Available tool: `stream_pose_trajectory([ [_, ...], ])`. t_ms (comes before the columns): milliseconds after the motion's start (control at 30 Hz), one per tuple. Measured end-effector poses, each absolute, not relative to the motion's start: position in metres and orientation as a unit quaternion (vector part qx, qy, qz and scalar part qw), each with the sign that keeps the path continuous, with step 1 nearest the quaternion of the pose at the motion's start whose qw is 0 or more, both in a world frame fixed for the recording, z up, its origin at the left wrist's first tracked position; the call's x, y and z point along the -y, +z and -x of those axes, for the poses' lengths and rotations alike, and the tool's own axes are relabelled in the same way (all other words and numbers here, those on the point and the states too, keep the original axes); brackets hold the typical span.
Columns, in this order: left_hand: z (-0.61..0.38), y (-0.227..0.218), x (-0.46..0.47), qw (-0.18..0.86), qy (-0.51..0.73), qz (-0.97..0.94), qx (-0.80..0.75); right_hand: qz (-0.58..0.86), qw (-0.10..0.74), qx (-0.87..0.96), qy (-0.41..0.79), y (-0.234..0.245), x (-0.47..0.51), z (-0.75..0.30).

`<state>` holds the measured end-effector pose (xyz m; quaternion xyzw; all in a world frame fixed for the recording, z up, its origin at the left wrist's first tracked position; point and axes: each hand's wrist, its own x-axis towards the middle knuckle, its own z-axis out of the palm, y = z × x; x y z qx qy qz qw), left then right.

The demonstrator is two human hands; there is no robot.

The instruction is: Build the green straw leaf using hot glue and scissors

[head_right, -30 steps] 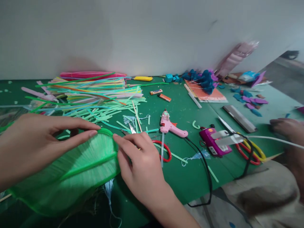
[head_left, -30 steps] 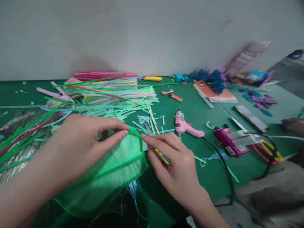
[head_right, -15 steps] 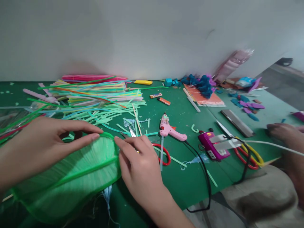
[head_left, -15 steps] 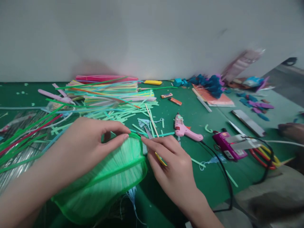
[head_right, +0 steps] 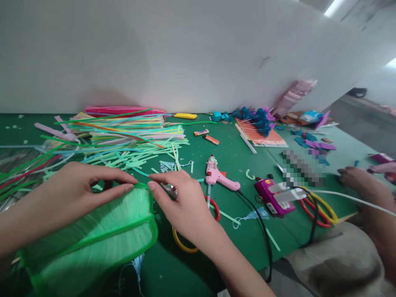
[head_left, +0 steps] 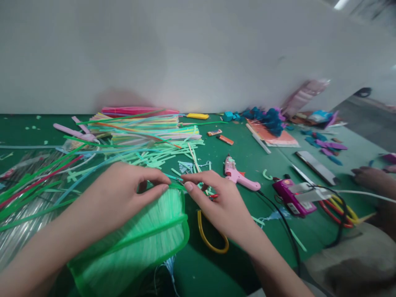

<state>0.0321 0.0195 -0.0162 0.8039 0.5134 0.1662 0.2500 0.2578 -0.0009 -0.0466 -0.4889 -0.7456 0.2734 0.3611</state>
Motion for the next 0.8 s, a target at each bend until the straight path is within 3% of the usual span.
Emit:
stream_pose_trajectory([
  [167, -0.032, -0.015, -0.018, 0.266, 0.155, -0.807, -0.503, 0.473, 0.332, 0.718, 0.389, -0.041, -0.013, -0.253],
  [467, -0.031, -0.016, -0.022, 0.261, 0.153, -0.798, -0.521, 0.48, 0.507, 0.651, 0.297, -0.039, 0.014, -0.289],
  [633, -0.029, -0.015, -0.021, 0.257, 0.163, -0.797, -0.521, 0.552, 0.452, 0.673, 0.196, -0.056, 0.034, -0.287],
  [800, -0.03, -0.015, -0.018, 0.231, 0.181, -0.791, -0.538, 0.558, 0.462, 0.682, 0.103, -0.072, 0.039, -0.245],
])
